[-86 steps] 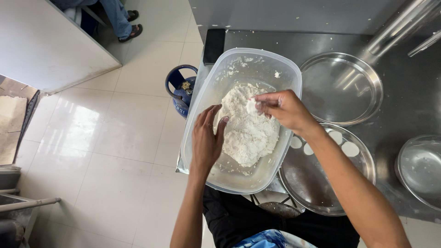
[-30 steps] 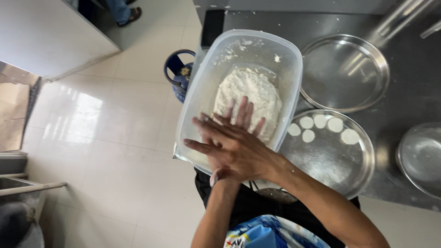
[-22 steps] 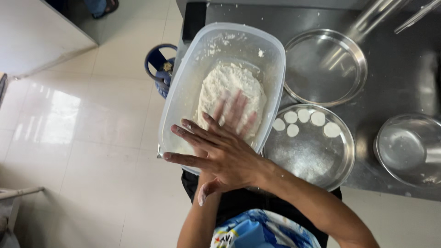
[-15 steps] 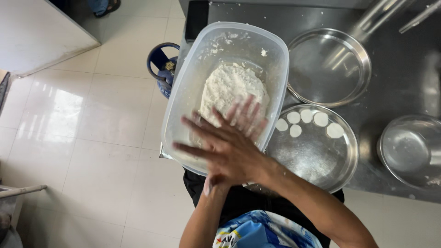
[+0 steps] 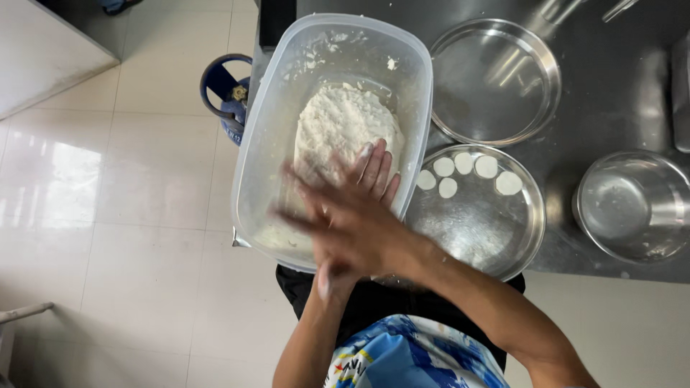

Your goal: The person takes small portions of white dough from a plastic container and rolls them between their palms to form balls, placing the finished balls onto a metal tray.

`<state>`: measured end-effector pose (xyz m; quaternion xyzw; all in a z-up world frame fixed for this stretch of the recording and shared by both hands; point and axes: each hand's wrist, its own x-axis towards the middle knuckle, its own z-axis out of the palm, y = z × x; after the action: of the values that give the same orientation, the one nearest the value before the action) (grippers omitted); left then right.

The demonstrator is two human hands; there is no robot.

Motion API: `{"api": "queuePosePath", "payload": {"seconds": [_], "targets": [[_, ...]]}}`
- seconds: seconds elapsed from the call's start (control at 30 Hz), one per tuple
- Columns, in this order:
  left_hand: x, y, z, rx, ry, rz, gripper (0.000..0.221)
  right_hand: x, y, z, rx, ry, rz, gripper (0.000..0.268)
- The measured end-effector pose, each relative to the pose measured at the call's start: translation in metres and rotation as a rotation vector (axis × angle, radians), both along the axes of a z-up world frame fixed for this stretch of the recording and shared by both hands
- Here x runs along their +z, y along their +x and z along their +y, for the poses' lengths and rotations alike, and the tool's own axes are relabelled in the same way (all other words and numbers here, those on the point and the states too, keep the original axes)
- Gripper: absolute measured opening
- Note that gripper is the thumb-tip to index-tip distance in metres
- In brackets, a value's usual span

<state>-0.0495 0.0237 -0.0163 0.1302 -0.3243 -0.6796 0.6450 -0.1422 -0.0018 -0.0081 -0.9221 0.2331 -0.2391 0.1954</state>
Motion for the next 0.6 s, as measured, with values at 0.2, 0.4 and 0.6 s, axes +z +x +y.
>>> {"api": "queuePosePath", "payload": {"seconds": [0.2, 0.4, 0.6], "targets": [[-0.003, 0.004, 0.003, -0.002, 0.247, 0.131, 0.107, 0.016, 0.003, -0.007, -0.052, -0.105, 0.023, 0.096], [-0.018, 0.011, 0.001, -0.109, 0.237, 0.302, 0.102, 0.034, 0.005, -0.016, -0.009, -0.159, 0.098, 0.075], [-0.021, 0.022, 0.013, -0.094, 0.321, 0.246, 0.082, 0.011, -0.045, -0.063, -0.387, -0.198, 0.005, 0.088]]}}
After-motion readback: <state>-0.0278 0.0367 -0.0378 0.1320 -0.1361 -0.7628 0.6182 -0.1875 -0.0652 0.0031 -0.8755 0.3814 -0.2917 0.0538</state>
